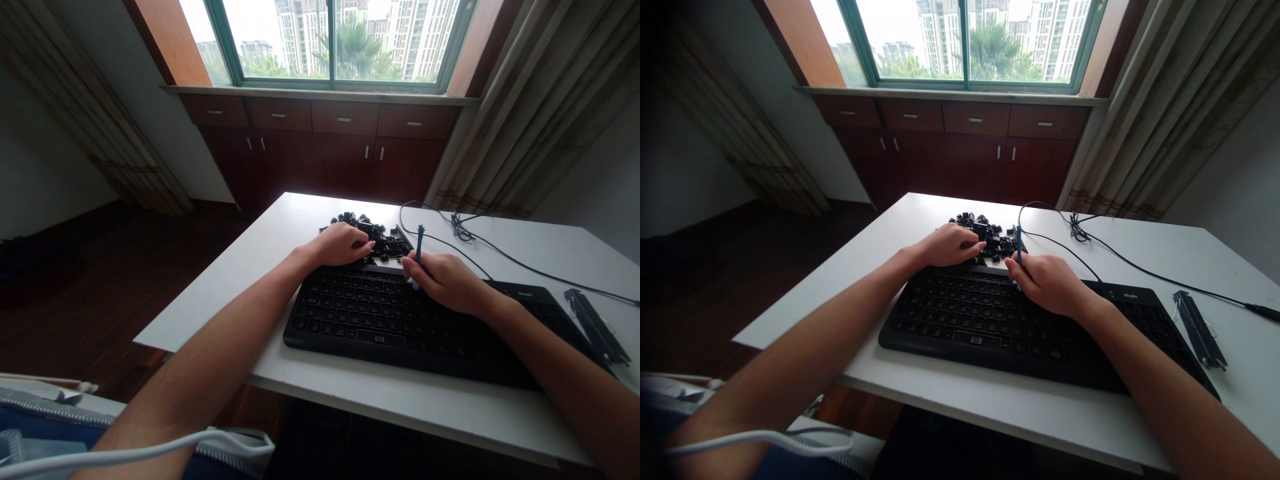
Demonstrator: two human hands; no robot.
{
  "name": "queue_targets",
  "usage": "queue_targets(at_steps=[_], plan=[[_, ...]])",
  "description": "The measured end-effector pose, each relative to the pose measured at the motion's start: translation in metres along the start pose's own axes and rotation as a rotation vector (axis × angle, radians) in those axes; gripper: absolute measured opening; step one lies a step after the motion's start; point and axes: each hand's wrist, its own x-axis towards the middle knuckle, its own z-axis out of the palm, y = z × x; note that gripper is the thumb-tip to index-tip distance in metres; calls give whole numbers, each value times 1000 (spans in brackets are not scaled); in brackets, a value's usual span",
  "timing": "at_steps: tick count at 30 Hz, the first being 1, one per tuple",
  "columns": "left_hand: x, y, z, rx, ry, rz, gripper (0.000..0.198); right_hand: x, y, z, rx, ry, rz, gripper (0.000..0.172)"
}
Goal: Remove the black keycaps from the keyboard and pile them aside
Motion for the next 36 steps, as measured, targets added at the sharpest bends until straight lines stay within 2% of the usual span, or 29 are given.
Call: queue_targets(at_steps=[36], plan=[[0, -2, 0, 15, -6, 10, 48, 0, 1, 1, 0, 5, -1, 46]])
